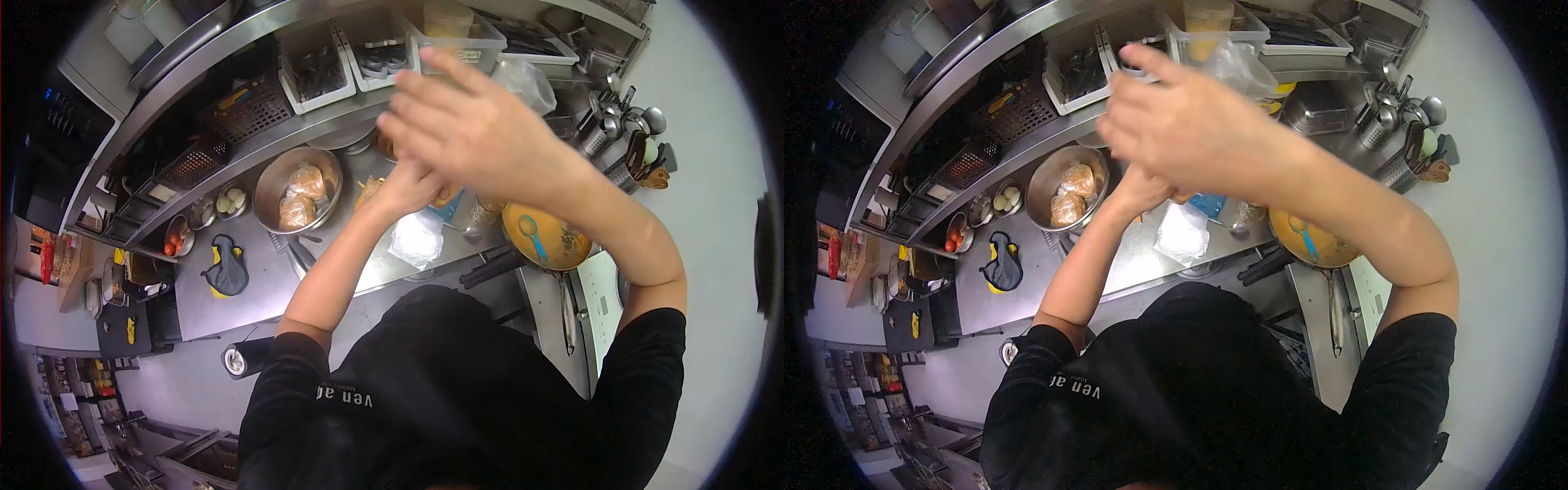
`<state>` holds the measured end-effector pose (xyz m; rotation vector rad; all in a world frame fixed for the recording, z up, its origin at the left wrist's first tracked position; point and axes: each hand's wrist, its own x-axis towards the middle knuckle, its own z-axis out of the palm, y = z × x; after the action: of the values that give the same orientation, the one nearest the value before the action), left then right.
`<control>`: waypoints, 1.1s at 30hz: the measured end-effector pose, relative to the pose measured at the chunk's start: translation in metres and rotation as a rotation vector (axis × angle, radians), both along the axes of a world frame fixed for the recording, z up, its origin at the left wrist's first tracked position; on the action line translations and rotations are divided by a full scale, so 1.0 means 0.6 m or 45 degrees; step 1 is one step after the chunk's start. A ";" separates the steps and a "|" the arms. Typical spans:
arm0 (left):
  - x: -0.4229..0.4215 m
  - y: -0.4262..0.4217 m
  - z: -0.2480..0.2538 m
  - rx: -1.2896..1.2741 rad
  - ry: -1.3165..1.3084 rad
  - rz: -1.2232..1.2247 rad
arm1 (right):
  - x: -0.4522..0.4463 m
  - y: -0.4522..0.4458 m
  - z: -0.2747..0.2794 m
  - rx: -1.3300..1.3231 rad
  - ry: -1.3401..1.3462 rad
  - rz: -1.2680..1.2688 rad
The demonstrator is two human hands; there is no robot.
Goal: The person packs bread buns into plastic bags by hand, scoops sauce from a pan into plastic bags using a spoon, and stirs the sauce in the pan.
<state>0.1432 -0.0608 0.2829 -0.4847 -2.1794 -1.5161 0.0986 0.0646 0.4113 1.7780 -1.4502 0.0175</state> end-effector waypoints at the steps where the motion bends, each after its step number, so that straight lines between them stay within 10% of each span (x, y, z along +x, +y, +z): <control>1: -0.002 -0.002 0.000 -0.161 0.269 0.100 | 0.017 0.003 -0.006 -0.044 0.056 0.015; 3: -0.005 -0.004 0.001 -0.463 0.818 0.474 | 0.019 0.006 -0.023 -0.087 0.112 0.030; 6: 0.037 -0.032 0.055 -0.111 -0.811 -0.245 | -0.020 0.020 -0.047 0.178 -0.162 -0.269; 10: 0.038 -0.037 0.016 0.296 -0.319 -0.513 | -0.041 0.027 -0.049 0.176 -0.249 -0.139; 33: 0.108 -0.114 -0.066 -0.709 -0.218 0.351 | -0.045 -0.046 -0.184 0.594 -0.748 -0.156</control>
<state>0.2082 -0.1289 0.2433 -0.2092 -2.6717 -0.8228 0.0719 0.0371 0.3009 2.1640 -2.1143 0.1617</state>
